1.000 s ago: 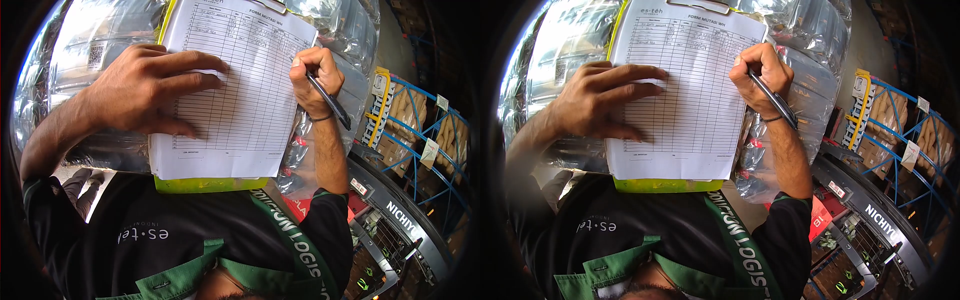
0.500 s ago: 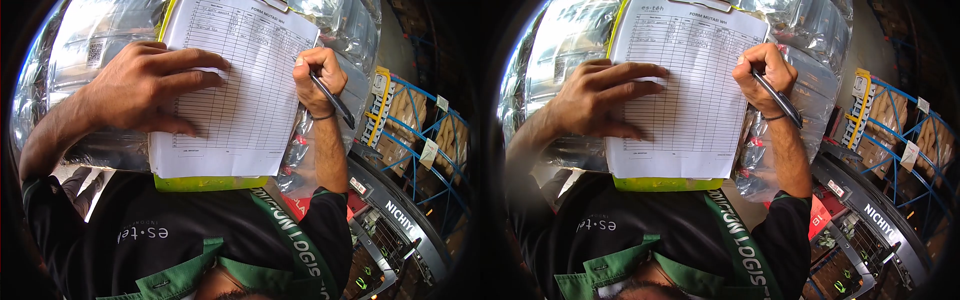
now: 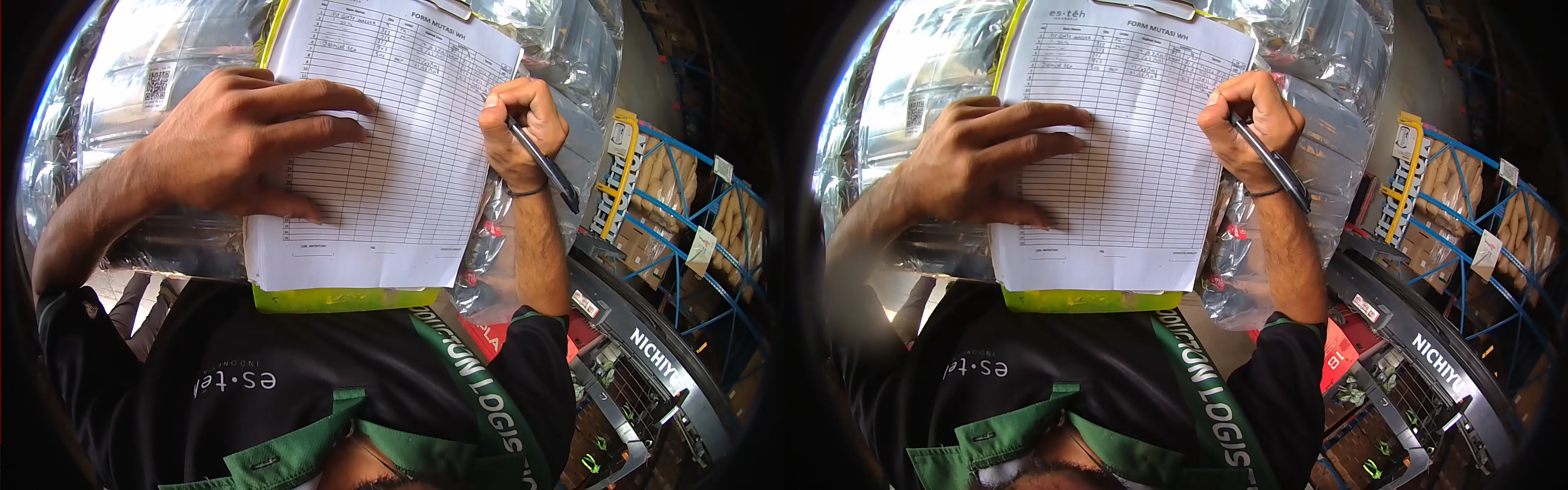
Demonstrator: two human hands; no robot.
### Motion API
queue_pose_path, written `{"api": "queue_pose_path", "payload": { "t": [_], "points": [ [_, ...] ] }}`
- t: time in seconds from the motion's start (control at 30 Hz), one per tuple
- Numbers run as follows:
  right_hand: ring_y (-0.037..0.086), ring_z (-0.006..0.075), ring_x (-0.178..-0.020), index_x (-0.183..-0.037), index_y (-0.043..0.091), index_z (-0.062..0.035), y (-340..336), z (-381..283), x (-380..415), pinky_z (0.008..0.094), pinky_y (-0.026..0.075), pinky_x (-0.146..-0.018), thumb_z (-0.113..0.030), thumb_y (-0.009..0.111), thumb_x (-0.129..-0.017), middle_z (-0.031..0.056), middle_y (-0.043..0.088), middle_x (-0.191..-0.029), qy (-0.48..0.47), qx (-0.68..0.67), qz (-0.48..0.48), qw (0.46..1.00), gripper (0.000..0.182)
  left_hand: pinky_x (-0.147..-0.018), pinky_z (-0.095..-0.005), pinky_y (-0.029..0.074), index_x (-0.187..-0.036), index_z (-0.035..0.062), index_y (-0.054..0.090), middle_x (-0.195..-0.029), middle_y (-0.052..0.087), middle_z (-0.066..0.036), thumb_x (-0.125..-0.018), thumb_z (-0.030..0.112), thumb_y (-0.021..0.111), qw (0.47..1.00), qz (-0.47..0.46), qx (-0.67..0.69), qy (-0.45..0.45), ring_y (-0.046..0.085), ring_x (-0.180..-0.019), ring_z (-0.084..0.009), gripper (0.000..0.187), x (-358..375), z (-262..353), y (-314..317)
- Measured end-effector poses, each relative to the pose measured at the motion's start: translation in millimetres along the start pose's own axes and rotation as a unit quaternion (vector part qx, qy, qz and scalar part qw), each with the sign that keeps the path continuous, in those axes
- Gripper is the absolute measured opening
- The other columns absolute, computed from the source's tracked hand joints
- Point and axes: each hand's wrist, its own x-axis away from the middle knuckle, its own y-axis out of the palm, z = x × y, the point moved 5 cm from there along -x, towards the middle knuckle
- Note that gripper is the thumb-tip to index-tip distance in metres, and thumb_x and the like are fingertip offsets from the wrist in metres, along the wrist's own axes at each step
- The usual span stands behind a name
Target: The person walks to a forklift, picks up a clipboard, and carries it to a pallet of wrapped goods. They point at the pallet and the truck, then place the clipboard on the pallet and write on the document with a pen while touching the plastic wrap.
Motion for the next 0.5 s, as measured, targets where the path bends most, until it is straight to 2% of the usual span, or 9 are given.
{"api": "queue_pose_path", "payload": {
  "t": [0.17, 0.27, 0.5],
  "points": [
    [0.053, 0.0037, -0.064, -0.088, 0.055, -0.0045, -1.5, 1.4, 2.4, 0.021, 0.044, -0.057, -0.024, 0.079, -0.1, 0.0031, 0.068, -0.081, -0.004, 0.01, 0.024, 1.0, 0.033, -0.094, -0.0468, 0.066, -0.134, 0.0132, 0.07, -0.146, 0.067, -0.007, -0.064, 0.048, 0.096, 1.0, 0.003, -0.005, 0.005, 0.076, -0.113, -0.0269, 0.082, -1.4, 0.8, -2.8],
    [0.053, 0.0009, -0.058, -0.085, 0.056, -0.0063, -0.6, 4.3, 0.6, 0.0198, 0.043, -0.051, -0.021, 0.081, -0.096, 0.0002, 0.067, -0.076, -0.017, 0.008, 0.032, 0.999, 0.031, -0.093, -0.0466, 0.066, -0.133, 0.0131, 0.07, -0.146, 0.067, -0.007, -0.064, 0.048, 0.096, 1.0, 0.006, -0.002, 0.004, 0.077, -0.113, -0.0272, 0.082, -0.2, 0.0, -1.5],
    [0.053, 0.0027, -0.058, -0.087, 0.057, -0.0054, -2.7, 2.9, 0.5, 0.0213, 0.044, -0.052, -0.025, 0.081, -0.097, -0.0002, 0.066, -0.075, -0.007, -0.004, 0.03, 1.0, 0.033, -0.092, -0.0445, 0.066, -0.131, 0.0105, 0.071, -0.145, 0.067, -0.007, -0.066, 0.047, 0.094, 1.0, 0.003, 0.01, 0.004, 0.077, -0.109, -0.0281, 0.078, -0.9, 0.6, -3.2]
  ]
}}
